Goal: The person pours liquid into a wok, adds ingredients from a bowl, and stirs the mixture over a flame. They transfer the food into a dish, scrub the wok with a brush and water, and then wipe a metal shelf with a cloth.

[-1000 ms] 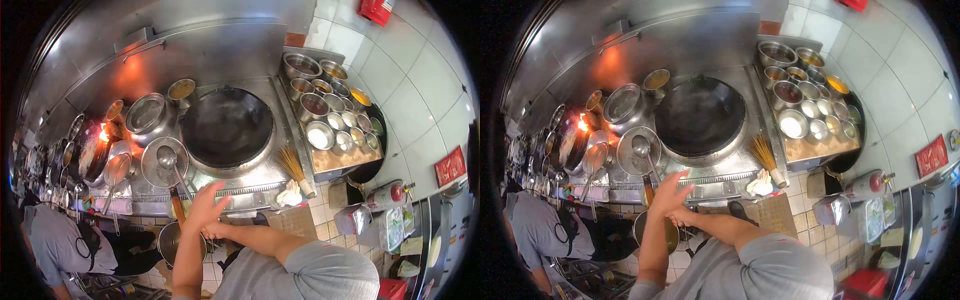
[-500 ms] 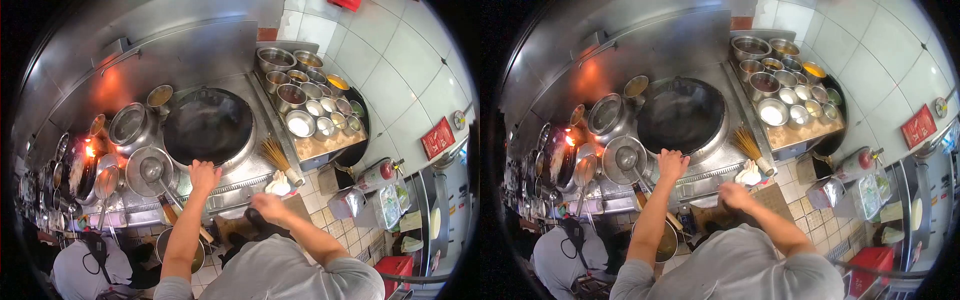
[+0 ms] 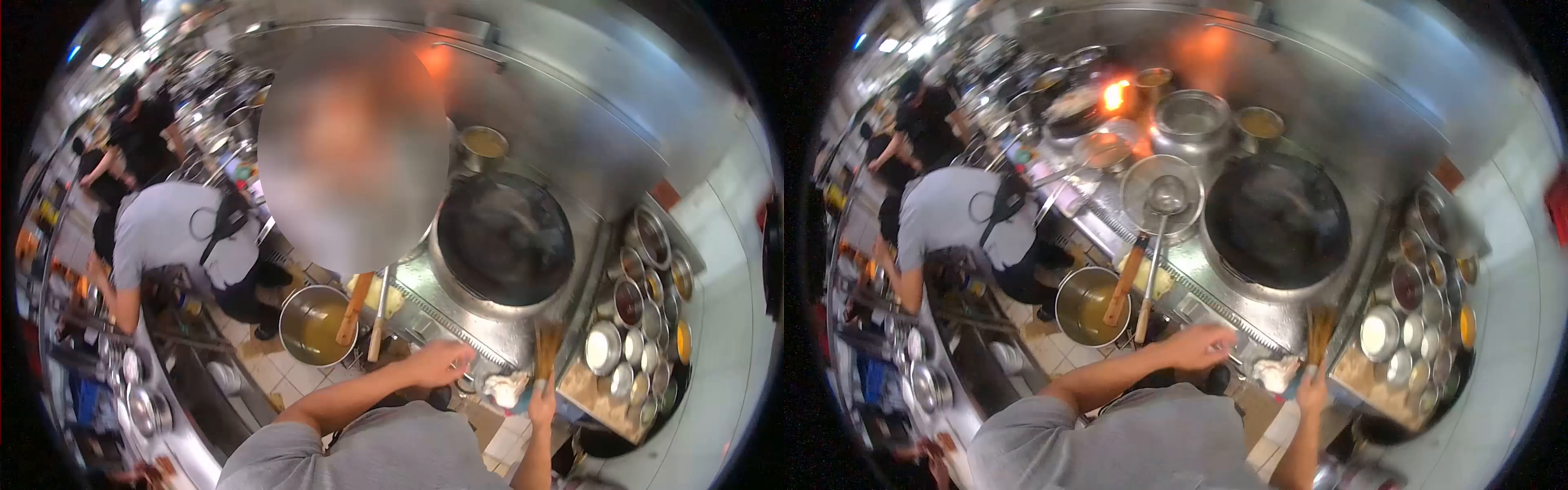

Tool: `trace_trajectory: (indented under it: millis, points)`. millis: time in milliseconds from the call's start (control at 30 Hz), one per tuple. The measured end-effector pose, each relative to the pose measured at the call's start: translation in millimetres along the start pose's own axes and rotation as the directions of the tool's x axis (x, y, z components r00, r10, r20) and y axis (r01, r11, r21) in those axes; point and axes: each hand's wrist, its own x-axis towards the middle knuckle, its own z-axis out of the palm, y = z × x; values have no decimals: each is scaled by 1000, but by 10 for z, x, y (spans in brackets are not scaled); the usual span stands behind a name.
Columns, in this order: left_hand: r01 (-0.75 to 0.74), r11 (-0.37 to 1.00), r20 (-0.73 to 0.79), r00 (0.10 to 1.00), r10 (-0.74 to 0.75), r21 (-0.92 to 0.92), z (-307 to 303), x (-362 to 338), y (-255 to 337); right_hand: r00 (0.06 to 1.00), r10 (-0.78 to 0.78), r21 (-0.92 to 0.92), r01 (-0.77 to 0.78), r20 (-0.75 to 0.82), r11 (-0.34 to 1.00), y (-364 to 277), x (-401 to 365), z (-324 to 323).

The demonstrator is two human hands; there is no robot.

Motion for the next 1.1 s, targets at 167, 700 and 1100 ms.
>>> trace_trajectory:
  millis: [167,700,1100]
  points:
    - [323,946,197,930,-311,-30,465,-725,-234,996,52,87,-46,-73,995,-125,3,-331]
    - [871,490,-240,472,-848,-20,1154,-2060,-447,906,-422,-199,408,-30,891,901,815,342]
    - [996,68,-120,61,-991,-56,2772,-4180,-837,770,-636,-185,632,42,753,-684,477,-738]
